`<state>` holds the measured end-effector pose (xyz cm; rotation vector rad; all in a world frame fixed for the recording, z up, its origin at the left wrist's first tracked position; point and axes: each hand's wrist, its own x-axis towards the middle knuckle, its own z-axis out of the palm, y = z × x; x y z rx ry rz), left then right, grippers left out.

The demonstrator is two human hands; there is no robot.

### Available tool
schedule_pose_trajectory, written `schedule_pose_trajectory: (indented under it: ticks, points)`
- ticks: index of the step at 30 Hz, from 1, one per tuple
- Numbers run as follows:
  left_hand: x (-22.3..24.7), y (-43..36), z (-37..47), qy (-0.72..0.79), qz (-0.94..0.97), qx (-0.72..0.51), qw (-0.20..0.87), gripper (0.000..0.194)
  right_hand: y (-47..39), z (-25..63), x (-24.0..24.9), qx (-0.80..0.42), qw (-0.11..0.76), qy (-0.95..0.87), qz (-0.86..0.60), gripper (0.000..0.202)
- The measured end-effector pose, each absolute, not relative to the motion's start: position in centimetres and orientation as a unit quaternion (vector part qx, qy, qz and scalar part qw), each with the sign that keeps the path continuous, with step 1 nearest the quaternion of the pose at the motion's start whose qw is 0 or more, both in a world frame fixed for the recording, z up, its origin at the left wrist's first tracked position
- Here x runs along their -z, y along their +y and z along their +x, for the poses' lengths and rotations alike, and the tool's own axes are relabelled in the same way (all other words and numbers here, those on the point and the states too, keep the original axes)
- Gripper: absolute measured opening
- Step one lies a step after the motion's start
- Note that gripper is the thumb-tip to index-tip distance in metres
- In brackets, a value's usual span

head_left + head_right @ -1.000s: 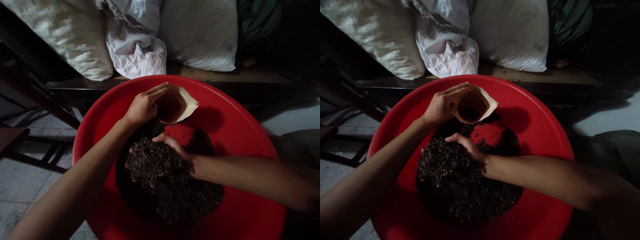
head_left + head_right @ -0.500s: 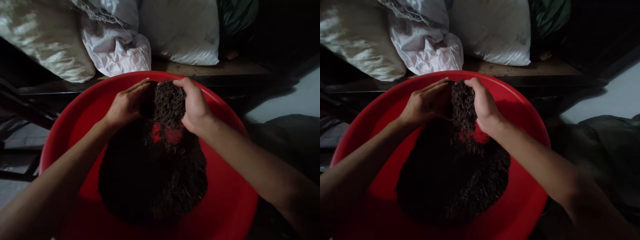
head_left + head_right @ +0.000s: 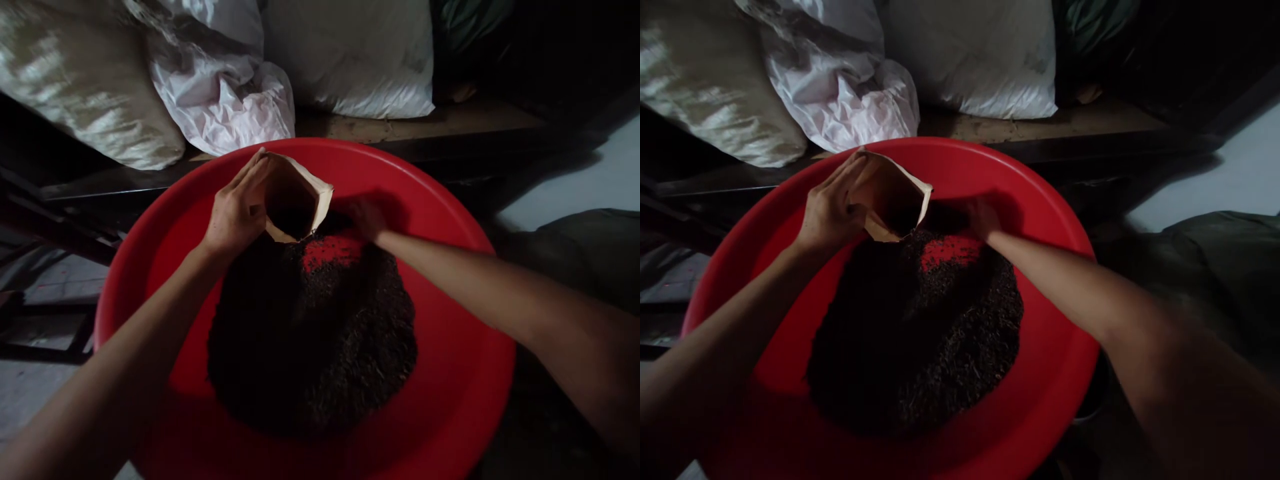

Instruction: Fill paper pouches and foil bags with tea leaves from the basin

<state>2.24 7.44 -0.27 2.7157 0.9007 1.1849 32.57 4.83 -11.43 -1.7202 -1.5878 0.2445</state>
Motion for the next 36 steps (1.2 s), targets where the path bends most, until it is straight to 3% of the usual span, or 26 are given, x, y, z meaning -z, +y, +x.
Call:
schedule_pose_trajectory:
  ticks: [6, 12, 17, 21, 24, 29, 32, 36]
  points:
    - [-0.1, 6.9, 2.6, 0.280, 0.893, -0.349, 0.053, 0.081, -1.9, 27.0, 19.0, -0.235, 0.210, -0.746, -0.586, 0.055]
    - [-0.3, 6.8, 2.5, 0.217, 0.912, -0.332, 0.102, 0.084, -4.5, 22.0, 16.9, -0.409, 0.069, -0.797, -0.439, 0.075]
    - [-0.1, 7.3, 2.0, 0.234, 0.904, -0.339, 0.112, 0.081, -7.2, 19.3, 13.3, -0.500, 0.115, -0.797, -0.319, 0.094]
    - [-0.2, 7.5, 1.6, 0.226, 0.912, -0.331, 0.091, 0.086, -8.5, 17.5, 11.4, -0.496, 0.162, -0.799, -0.300, 0.060]
    - [-0.3, 7.4, 1.6, 0.234, 0.913, -0.324, 0.083, 0.088, -8.7, 16.8, 9.8, -0.458, 0.151, -0.826, -0.291, 0.042]
    - [-0.6, 7.1, 2.2, 0.225, 0.912, -0.331, 0.092, 0.085, -7.3, 17.5, 4.7, -0.284, 0.147, -0.928, -0.189, 0.042]
    - [-0.8, 7.0, 2.4, 0.207, 0.917, -0.326, 0.103, 0.078, -5.3, 19.6, 0.6, -0.143, 0.266, -0.932, -0.202, 0.035]
    - [-0.8, 7.3, 2.3, 0.265, 0.900, -0.330, 0.104, 0.067, -1.6, 25.3, -3.1, 0.042, 0.419, -0.834, -0.357, 0.027]
